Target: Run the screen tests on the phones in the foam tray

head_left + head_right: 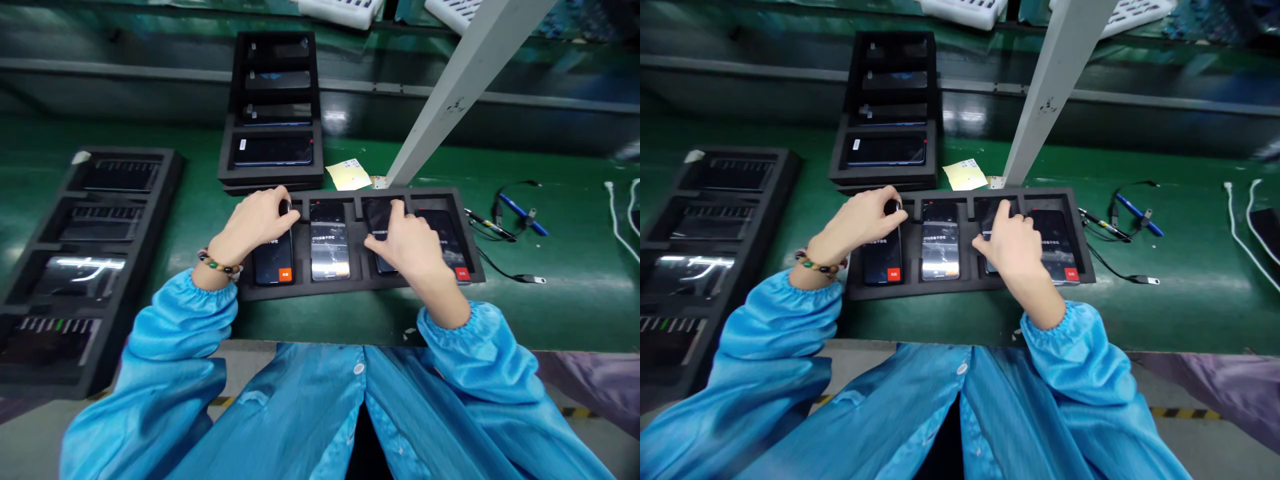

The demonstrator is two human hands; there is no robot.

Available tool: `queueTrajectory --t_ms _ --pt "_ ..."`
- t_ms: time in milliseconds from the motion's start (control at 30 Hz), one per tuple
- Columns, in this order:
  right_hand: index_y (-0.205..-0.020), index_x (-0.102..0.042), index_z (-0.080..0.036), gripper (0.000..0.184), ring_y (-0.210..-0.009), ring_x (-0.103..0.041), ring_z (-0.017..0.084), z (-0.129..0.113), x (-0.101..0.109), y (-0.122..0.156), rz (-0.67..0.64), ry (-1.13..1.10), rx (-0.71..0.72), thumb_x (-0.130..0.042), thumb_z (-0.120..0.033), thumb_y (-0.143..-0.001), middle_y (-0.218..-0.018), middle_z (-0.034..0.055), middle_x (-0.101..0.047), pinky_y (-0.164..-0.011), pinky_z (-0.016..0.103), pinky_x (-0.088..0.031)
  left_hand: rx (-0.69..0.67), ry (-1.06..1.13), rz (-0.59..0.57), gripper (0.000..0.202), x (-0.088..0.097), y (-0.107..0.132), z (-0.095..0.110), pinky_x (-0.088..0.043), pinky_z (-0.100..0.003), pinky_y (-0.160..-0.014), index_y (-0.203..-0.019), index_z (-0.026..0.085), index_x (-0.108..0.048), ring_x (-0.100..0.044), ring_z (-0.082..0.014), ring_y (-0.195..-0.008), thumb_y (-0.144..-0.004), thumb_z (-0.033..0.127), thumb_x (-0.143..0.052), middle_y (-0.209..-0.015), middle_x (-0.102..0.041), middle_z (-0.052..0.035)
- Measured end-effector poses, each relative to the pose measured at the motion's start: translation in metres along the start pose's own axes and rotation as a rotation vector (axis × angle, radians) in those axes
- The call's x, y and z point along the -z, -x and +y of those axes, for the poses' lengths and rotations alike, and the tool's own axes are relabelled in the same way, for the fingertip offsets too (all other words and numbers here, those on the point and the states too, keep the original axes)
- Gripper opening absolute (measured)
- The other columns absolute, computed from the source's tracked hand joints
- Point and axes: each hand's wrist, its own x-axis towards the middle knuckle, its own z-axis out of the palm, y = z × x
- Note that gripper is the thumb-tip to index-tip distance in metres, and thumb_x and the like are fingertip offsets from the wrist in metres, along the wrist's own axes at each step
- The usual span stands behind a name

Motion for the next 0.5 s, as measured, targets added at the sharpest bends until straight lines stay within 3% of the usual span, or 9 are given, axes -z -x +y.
queueTrajectory --t_ms 133,300,400,500 --pt "-0.156 -0.046 -0.006 0.08 -0.118 -0.073 0.046 0.013 0.008 0.01 -0.011 0.04 0.001 -0.068 -0.056 -0.098 -0.119 0.0303 -0.077 -0.086 0.047 -0.06 0.008 0.073 -0.089 0.043 0.016 -0.011 -0.007 -0.057 -0.042 -0.09 -0.119 0.026 -0.077 -0.077 -0.0344 -0.101 -0.096 0.05 -0.05 -0.108 -0.083 -0.0087" --pt "-0.153 -0.048 -0.007 0.071 -0.121 -0.07 0.047 0.014 0.001 0.025 -0.065 0.07 0.019 -0.064 -0.054 -0.102 -0.127 0.0313 -0.073 -0.088 0.05 -0.06 0.039 0.039 -0.245 0.043 0.029 -0.024 -0.006 -0.055 -0.036 -0.079 -0.109 0.028 -0.081 -0.077 -0.0312 -0.095 -0.089 0.056 -0.054 -0.107 -0.085 -0.0056" --pt "-0.152 -0.05 -0.009 0.062 -0.129 -0.066 0.047 0.001 0.003 0.031 -0.003 -0.001 0.077 -0.054 -0.053 -0.109 -0.137 0.0312 -0.069 -0.099 0.055 -0.059 0.06 0.022 -0.289 0.042 0.035 -0.03 -0.003 -0.054 -0.036 -0.076 -0.1 0.027 -0.081 -0.077 -0.0307 -0.09 -0.085 0.056 -0.055 -0.102 -0.084 -0.0059" --pt "-0.155 -0.05 -0.011 0.062 -0.131 -0.064 0.045 -0.03 0.002 0.032 0.025 -0.108 0.185 -0.052 -0.056 -0.111 -0.143 0.0294 -0.065 -0.103 0.055 -0.06 0.079 0.011 -0.341 0.041 0.037 -0.033 0.001 -0.054 -0.035 -0.075 -0.095 0.026 -0.08 -0.077 -0.0303 -0.089 -0.085 0.056 -0.055 -0.101 -0.084 -0.0071"
